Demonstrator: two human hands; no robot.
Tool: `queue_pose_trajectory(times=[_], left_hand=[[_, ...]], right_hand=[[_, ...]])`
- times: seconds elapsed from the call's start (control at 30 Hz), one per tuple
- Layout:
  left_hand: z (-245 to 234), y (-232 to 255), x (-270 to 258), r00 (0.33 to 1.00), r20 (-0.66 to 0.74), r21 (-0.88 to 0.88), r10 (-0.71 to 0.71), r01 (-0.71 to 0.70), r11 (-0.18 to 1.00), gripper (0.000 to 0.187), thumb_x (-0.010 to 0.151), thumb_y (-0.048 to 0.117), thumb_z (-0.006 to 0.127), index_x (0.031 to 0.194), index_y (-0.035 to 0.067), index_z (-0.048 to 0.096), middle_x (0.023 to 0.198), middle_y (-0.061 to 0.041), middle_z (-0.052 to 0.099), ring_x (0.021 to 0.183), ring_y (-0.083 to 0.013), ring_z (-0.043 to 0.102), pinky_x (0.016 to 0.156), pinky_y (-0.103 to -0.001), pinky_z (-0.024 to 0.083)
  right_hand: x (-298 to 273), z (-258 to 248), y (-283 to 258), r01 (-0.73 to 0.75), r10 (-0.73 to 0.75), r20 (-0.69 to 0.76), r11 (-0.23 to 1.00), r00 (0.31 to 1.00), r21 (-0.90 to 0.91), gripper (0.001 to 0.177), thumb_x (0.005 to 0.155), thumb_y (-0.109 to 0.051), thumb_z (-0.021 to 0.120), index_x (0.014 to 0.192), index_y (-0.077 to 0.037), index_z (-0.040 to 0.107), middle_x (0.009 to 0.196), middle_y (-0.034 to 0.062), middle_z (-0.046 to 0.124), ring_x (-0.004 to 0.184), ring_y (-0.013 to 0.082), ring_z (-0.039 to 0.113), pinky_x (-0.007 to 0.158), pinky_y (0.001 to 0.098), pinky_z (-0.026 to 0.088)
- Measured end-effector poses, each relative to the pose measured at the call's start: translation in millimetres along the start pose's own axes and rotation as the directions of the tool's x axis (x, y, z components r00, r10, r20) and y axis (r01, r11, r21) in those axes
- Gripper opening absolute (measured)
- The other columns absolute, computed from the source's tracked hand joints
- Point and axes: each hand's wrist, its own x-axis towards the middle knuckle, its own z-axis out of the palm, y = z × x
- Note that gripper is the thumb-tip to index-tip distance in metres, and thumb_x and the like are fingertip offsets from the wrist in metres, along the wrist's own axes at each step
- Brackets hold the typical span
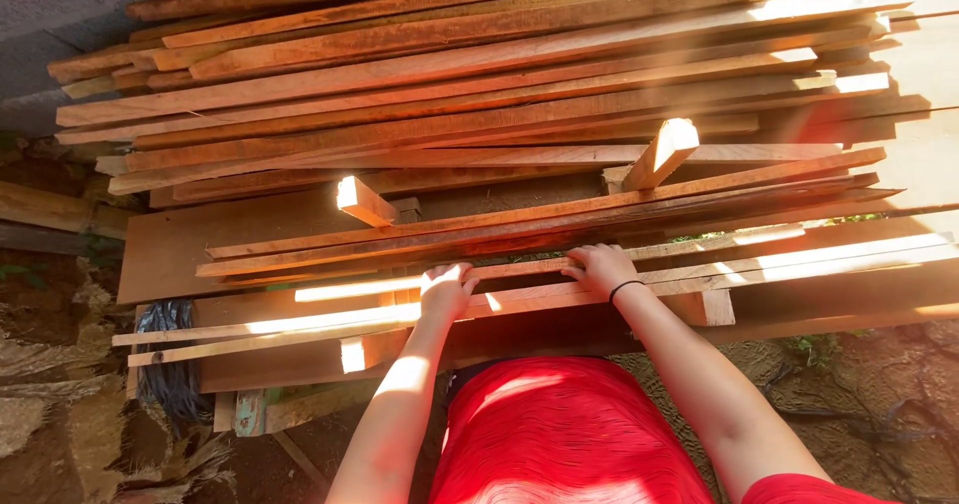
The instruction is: Bundling thin wood strips together with wire using pliers.
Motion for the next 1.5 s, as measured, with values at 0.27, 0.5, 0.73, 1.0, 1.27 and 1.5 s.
queue_pose_trajectory(times=[0.27,0.5,0.73,1.0,1.27,1.5], left_hand=[[8,8,5,0.98,-0.198,0.007,-0.03,0.032,0.999,0.045,0.092,0.062,0.062,0.125,0.03,0.066,0.098,-0.001,0.078,0.111,-0.0155,0.068,0.121,-0.043,0.029],[-20,13,13,0.949,0.263,-0.096,-0.176,0.208,0.973,0.038,0.092,0.058,0.064,0.117,0.031,0.053,0.124,0.005,0.072,0.137,-0.0144,0.053,0.127,-0.04,0.024],[-32,9,24,0.813,0.556,0.096,-0.172,0.142,0.985,0.077,0.102,0.064,0.041,0.165,0.025,0.018,0.169,0.0,0.032,0.157,-0.0226,0.025,0.131,-0.048,0.008],[-28,9,9,0.97,0.224,0.013,-0.095,0.095,0.995,0.047,0.097,0.054,0.056,0.141,0.037,0.052,0.129,0.008,0.067,0.133,-0.0131,0.05,0.126,-0.045,0.019],[-68,32,-30,0.959,0.276,0.015,-0.067,0.065,0.998,0.049,0.096,0.061,0.041,0.127,0.028,0.062,0.113,-0.003,0.069,0.121,-0.0253,0.058,0.109,-0.042,0.04],[-47,25,-25,0.957,0.286,-0.002,-0.045,0.047,0.999,0.066,0.086,0.069,0.053,0.129,0.021,0.062,0.123,-0.004,0.067,0.128,-0.0292,0.055,0.111,-0.044,0.037]], right_hand=[[0,8,0,0.057,-0.071,-0.251,0.996,0.965,-0.062,0.039,0.094,-0.058,0.061,0.117,-0.028,0.071,0.112,-0.0041,0.076,0.109,0.0218,0.071,0.099,0.0409,0.05],[6,18,7,-0.093,0.1,-0.044,0.985,0.994,0.142,0.041,0.088,-0.056,0.068,0.116,-0.027,0.062,0.11,0.0015,0.076,0.113,0.0254,0.07,0.109,0.0437,0.046],[16,24,16,-0.147,0.144,0.181,0.989,0.973,-0.001,0.065,0.091,-0.078,0.05,0.133,-0.029,0.064,0.133,0.0003,0.07,0.13,0.0264,0.061,0.12,0.0513,0.033],[1,13,1,-0.046,0.042,-0.071,0.998,0.997,-0.049,0.047,0.093,-0.063,0.057,0.126,-0.031,0.064,0.122,-0.0046,0.071,0.119,0.0198,0.066,0.108,0.0411,0.044],[-20,-6,-12,-0.045,0.048,0.156,0.999,0.987,-0.022,0.078,0.089,-0.085,0.043,0.129,-0.023,0.066,0.129,0.0019,0.072,0.124,0.0257,0.065,0.112,0.0491,0.041],[-19,-1,-13,0.031,-0.007,0.14,0.985,0.99,-0.167,0.085,0.079,-0.091,0.049,0.132,-0.025,0.058,0.125,-0.0014,0.068,0.12,0.0218,0.064,0.107,0.045,0.043]])
